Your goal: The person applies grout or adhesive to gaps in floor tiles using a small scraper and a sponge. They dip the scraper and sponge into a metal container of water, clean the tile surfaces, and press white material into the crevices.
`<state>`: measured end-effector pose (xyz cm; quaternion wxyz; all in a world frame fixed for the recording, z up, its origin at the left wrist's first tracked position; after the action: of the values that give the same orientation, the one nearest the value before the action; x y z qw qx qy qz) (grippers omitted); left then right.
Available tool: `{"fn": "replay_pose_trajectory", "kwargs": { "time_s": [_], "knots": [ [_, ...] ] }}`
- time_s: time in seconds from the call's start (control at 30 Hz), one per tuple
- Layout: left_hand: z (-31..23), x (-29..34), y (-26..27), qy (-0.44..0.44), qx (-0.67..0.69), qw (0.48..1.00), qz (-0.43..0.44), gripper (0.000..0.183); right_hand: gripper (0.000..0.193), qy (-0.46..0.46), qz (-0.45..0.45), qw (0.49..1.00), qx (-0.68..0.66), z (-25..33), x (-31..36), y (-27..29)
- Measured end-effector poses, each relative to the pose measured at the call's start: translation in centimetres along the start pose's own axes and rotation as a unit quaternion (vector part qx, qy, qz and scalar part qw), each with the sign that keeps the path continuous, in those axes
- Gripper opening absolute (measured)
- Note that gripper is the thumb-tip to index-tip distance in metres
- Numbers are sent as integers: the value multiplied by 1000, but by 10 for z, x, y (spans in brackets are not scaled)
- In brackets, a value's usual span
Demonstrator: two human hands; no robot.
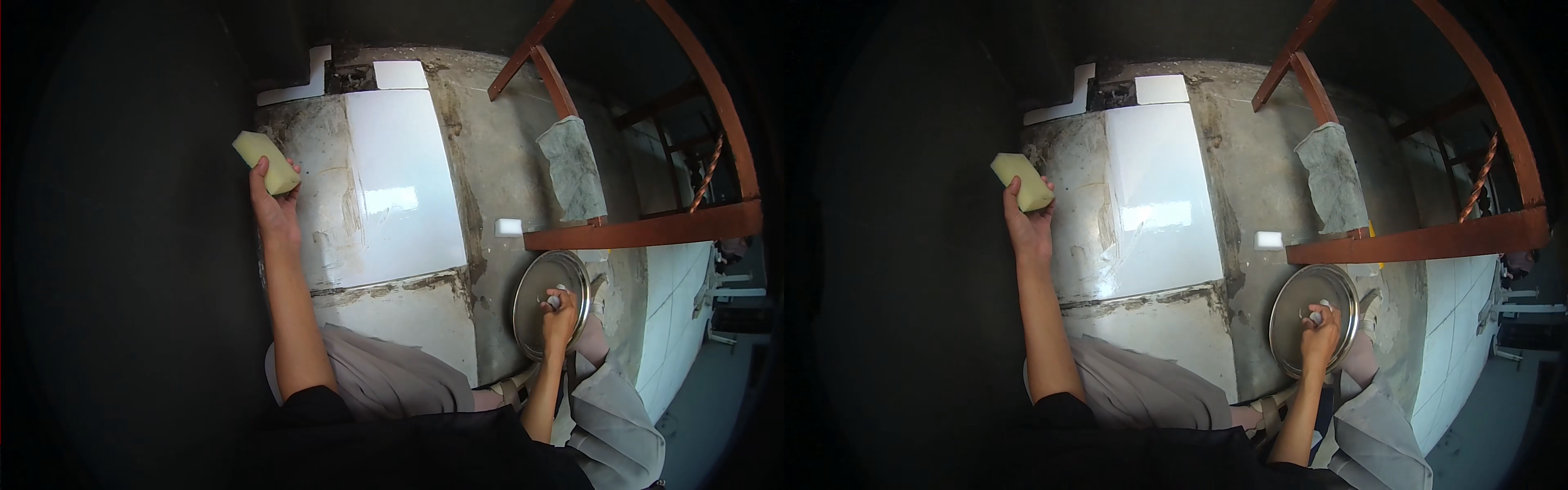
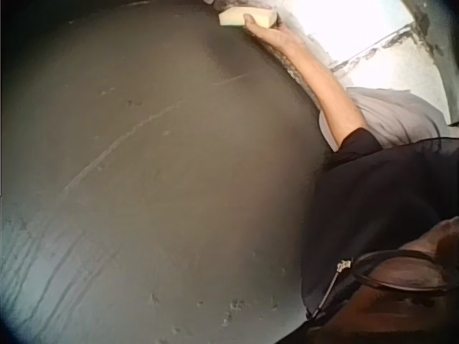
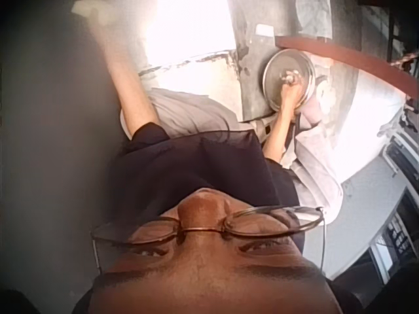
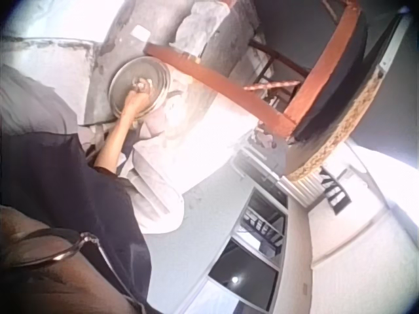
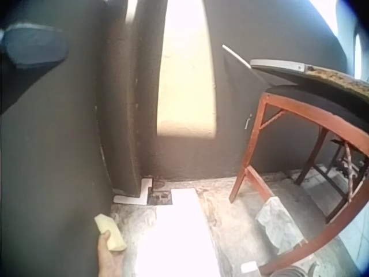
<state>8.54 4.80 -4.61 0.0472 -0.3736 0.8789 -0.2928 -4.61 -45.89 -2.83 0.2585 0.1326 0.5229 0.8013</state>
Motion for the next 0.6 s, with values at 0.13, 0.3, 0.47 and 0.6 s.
{"fn": "replay_pose_trajectory", "kwargs": {
  "time_s": [0.13,0.3,0.47,0.6],
  "knots": [
    [-3,0,2,-1,-2,1000,-4,55,19,-54,90,993,48,-2,2,-12],
    [0,-2,1,5,9,1000,-3,57,15,-64,37,997,7,-8,1,-15],
    [-3,-1,1,2,6,1000,-5,58,14,-142,36,988,-48,-5,0,-9],
    [-2,-1,1,3,8,1000,-1,58,12,-95,-17,995,-41,3,0,-1]
  ]
}}
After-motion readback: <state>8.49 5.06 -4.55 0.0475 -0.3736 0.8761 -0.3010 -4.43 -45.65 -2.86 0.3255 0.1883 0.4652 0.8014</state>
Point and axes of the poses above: each hand's wrist, its own x-axis away from the middle knuckle, its own y-axis out of the back of the hand, z = x × y, the point moved 5 cm from there along -x, towards the middle knuckle, and after that the axes turned 14 degrees about -y, right-handed, at the moved point
